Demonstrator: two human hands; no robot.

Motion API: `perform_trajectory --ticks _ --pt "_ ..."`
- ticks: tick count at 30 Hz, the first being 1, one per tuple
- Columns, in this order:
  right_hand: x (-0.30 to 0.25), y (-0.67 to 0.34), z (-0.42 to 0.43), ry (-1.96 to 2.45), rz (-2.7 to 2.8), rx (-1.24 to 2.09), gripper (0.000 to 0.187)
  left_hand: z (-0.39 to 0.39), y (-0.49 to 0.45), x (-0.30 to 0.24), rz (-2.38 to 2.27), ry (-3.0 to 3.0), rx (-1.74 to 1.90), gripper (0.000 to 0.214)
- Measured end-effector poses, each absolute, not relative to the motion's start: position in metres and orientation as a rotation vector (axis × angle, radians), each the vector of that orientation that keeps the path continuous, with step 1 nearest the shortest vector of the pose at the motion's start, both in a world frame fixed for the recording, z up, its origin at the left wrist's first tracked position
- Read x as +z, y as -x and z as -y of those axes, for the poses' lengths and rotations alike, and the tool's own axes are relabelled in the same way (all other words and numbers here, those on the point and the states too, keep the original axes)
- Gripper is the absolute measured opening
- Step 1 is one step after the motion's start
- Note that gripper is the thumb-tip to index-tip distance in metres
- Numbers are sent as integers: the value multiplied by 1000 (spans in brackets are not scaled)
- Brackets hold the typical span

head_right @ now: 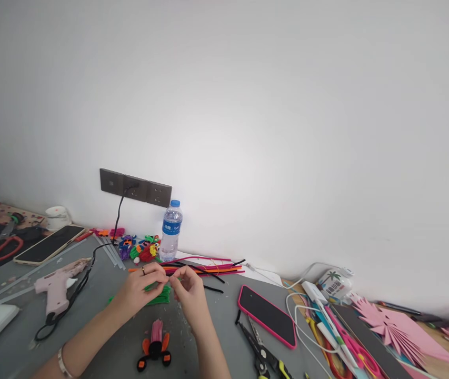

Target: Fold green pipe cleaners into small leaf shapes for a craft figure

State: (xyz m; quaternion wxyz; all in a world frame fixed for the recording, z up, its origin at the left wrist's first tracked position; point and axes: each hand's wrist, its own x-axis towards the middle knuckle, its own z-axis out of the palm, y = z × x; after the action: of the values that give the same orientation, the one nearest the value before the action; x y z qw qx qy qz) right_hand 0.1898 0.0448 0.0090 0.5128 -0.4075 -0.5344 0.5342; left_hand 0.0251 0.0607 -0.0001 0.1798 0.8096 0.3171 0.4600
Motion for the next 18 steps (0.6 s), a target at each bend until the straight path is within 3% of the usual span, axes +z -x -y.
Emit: perform_trajectory --ticks 6,10,18 --pt "7 -188 -47 955 1217 1273 36 -58 -31 5 -912 -1904 1216 10" --pt "7 -190 -46 930 1273 1166 31 -59 -36 1 -881 -1526 1139 21" --pt "5 -190 -45 982 1303 1095 34 -60 -36 -2 -935 -1452 1136 25"
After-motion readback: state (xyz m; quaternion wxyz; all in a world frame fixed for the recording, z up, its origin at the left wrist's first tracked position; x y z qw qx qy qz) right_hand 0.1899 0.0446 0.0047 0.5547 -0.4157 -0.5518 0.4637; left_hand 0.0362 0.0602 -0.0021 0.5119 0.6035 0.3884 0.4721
